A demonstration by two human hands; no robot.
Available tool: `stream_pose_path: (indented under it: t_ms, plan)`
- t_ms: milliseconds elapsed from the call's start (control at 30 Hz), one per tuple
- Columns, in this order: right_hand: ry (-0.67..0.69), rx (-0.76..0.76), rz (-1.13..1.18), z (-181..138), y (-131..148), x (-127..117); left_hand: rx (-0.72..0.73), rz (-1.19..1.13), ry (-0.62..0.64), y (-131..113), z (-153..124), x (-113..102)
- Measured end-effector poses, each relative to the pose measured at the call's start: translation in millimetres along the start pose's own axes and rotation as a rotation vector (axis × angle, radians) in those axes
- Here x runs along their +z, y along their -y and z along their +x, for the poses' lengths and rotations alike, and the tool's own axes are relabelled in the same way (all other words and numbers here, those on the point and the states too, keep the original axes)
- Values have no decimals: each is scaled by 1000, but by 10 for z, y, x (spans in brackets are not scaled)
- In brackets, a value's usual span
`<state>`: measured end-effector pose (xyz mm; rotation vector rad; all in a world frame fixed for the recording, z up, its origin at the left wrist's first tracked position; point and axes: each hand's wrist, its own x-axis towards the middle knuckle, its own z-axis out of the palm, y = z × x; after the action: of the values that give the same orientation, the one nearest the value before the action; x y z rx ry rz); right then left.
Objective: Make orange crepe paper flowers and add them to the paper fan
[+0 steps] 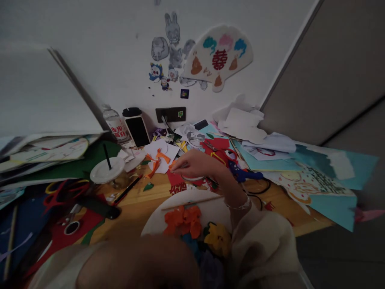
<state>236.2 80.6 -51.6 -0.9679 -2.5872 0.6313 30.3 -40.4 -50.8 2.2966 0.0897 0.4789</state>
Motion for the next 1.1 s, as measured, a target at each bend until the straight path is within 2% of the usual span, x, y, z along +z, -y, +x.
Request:
stream_pose_path:
  t_ms: [67,133,167,200,233,267,400,467,567,700,767,900,933,1100]
  plan:
    - [-88,-56,198,-28,21,-53,-112,81,-270,33,60,-258]
    - [-168,-68,359,-54,28,-90,-286,179,-697,166,98,-494]
    - [-201,-66,436,-63,28,-99,-360,183,-853,250,111,-589]
    - [-225,-66,510,-69,26,-104,-427,124,-945,331,122,-663]
    - [-238,-73,575,-70,23,-103,-482,31,-970,400,130,-714]
    - [-241,-85,627,-69,21,-98,-510,-66,-944,452,138,-743]
    - [-202,-95,724,-40,20,-57,-465,-374,-700,498,169,-706]
    - [-176,-79,747,-30,21,-35,-429,-396,-676,483,173,-673]
    - [-191,-55,770,-32,18,-10,-478,-322,-662,480,149,-677]
    - [-230,-11,763,-34,54,-1,-508,-247,-578,506,102,-716]
    - [-270,11,711,-23,108,-7,-508,-252,-586,537,95,-712]
    - [-604,69,401,-12,249,-19,-509,-315,-721,628,116,-683]
    - [-646,69,333,-20,283,-18,-500,-356,-750,649,124,-680]
    - [-535,4,206,-82,422,25,-481,-527,-836,713,139,-685]
